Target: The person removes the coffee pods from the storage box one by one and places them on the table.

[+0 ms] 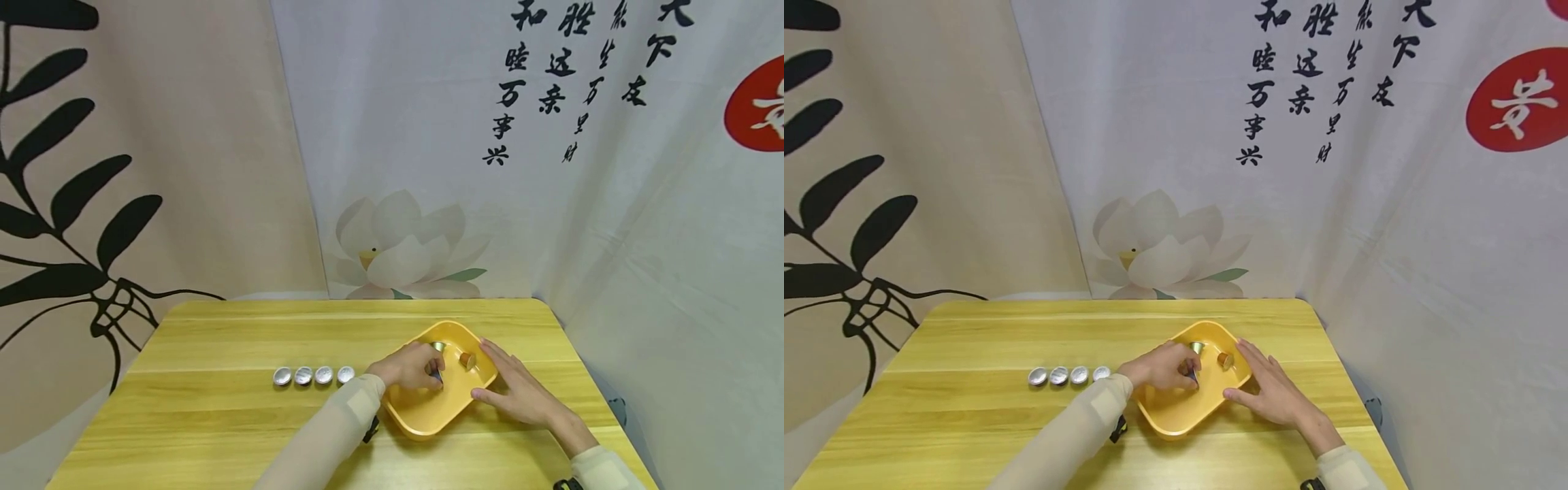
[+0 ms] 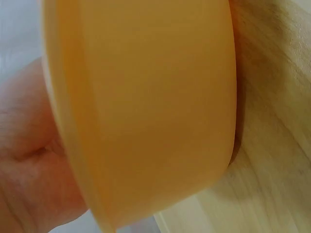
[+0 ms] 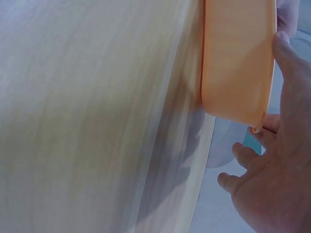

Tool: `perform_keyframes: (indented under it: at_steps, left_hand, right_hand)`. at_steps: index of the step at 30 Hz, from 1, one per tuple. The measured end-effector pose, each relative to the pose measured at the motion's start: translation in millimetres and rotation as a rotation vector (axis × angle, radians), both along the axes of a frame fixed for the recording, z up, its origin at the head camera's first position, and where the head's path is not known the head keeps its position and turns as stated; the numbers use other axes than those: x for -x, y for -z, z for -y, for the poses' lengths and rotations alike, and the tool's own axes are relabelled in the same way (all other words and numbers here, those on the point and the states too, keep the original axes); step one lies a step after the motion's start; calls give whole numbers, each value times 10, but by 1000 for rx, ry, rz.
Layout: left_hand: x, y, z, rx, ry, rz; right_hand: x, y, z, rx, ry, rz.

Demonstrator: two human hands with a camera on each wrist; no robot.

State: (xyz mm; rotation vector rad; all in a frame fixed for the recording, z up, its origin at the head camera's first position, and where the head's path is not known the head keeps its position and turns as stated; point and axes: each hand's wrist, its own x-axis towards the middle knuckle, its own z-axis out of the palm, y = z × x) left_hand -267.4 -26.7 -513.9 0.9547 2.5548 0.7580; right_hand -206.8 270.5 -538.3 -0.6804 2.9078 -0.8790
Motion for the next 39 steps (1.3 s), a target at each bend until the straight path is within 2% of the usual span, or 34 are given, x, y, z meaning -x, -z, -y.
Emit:
perform_keyframes:
  at_steps: [9,14,19,23,30,36,39]
  left_hand:
    - [-19,-98,122,-144,20,36]
    - [-93,-198,241,-222,25,57]
    - [-175,-303,407,-271,32,44]
    - [-242,-389,588,-302,2,29]
    - [-380,-513,977,-360,-101,45]
    - [-476,-513,1233,-390,-160,45]
    - [-533,-485,1314,-408,-175,24]
  right_hand:
    - [2,16,-21,-1,0,3]
    - [7,24,-19,1,1,7]
    - [-3,13,-7,12,-3,11]
    - [-12,3,4,11,-3,5]
    - [-16,13,1,11,-2,7]
    - [-12,18,-10,18,-4,11]
    - [-11,14,-10,20,-5,12]
